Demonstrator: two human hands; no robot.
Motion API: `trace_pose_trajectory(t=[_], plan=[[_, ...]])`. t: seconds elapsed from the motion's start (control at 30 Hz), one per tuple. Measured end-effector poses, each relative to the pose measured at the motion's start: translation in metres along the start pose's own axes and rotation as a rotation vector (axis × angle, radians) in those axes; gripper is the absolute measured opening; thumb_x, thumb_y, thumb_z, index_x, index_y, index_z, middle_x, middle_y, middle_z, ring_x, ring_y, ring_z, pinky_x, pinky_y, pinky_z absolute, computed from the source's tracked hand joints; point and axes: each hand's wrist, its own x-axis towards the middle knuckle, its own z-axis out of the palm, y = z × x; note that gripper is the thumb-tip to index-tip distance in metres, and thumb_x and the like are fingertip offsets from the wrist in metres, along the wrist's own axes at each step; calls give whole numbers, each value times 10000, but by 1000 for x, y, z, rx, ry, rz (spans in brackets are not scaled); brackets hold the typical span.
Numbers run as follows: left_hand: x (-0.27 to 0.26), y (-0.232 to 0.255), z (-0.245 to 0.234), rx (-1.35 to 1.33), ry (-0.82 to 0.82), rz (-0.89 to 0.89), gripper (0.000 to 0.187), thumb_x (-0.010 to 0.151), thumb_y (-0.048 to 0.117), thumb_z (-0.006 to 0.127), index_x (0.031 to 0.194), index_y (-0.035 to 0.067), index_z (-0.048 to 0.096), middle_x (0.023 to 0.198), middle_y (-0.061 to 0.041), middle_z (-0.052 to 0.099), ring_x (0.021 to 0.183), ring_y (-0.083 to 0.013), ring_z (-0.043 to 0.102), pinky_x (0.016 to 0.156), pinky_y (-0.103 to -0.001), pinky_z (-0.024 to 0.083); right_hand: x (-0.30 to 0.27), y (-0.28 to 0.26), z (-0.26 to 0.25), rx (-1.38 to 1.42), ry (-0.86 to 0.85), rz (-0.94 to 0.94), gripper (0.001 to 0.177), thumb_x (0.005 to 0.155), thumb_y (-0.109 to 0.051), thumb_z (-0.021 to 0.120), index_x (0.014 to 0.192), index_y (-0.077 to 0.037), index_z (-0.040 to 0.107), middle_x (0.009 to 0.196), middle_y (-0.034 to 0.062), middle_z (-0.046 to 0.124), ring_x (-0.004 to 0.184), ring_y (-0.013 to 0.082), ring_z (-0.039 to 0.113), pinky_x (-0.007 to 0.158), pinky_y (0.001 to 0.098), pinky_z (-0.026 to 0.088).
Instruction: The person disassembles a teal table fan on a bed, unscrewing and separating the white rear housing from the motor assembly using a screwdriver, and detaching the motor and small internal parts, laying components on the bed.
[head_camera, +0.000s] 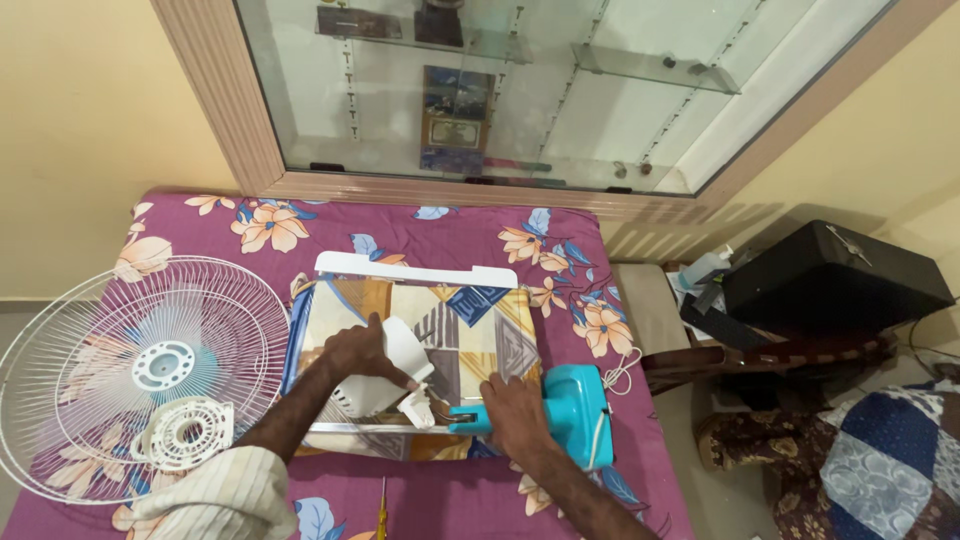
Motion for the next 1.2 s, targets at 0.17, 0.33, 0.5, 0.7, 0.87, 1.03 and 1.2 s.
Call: trace_pose_trajectory(t=[0.17,0.33,0.5,0.7,0.87,1.03,1.2], plan=[[-16,13,-8,-25,61,-50,1117,456,642,939,1291,5,558,1164,-175,733,1065,-340,734,943,-458,591,1,23,10,113,-51,-163,481,615,-226,927,982,-122,633,928,69,647,904,322,639,756,512,464],[-45,28,-8,-38,226,73,1126,510,525,983,1341,-25,459,1197,-203,662,1048,-389,707,900,-484,600,20,46,6,156,-154,-169,503,600,-327,956,936,-130,637,906,72,673,901,327,657,764,534,484],[-64,33,-7,-156,462,205,1106,499,422,992,1375,37,439,1269,-184,595,1116,-397,640,932,-489,564,37,76,1,100,-96,-155,506,551,-268,915,962,-149,646,898,69,706,901,333,679,760,506,526],[-56,18,9,-262,740,581,1117,524,356,1010,1419,69,407,1392,-156,530,1372,-375,454,1135,-692,226,42,85,-4,134,-44,-57,616,560,-386,978,988,-124,620,932,98,708,898,361,663,765,522,509],[-46,5,38,-183,827,724,1144,503,378,1008,1418,107,375,1496,-119,459,1468,-388,315,1168,-759,117,42,71,-10,45,-99,2,748,519,-410,996,1046,-81,578,991,122,684,983,346,637,795,516,493],[-55,-15,65,-148,829,728,1163,534,365,994,1461,110,340,1537,-125,447,1489,-386,302,1198,-703,152,34,53,-9,-21,-92,-36,686,554,-362,976,1043,-79,587,1036,108,671,1054,321,618,819,496,487],[-67,-24,70,-191,799,598,1172,540,383,998,1460,108,326,1494,-134,455,1475,-372,314,1214,-647,180,29,42,-9,-40,-118,-22,660,575,-303,977,1068,-81,600,1068,107,664,1053,326,612,816,497,482]])
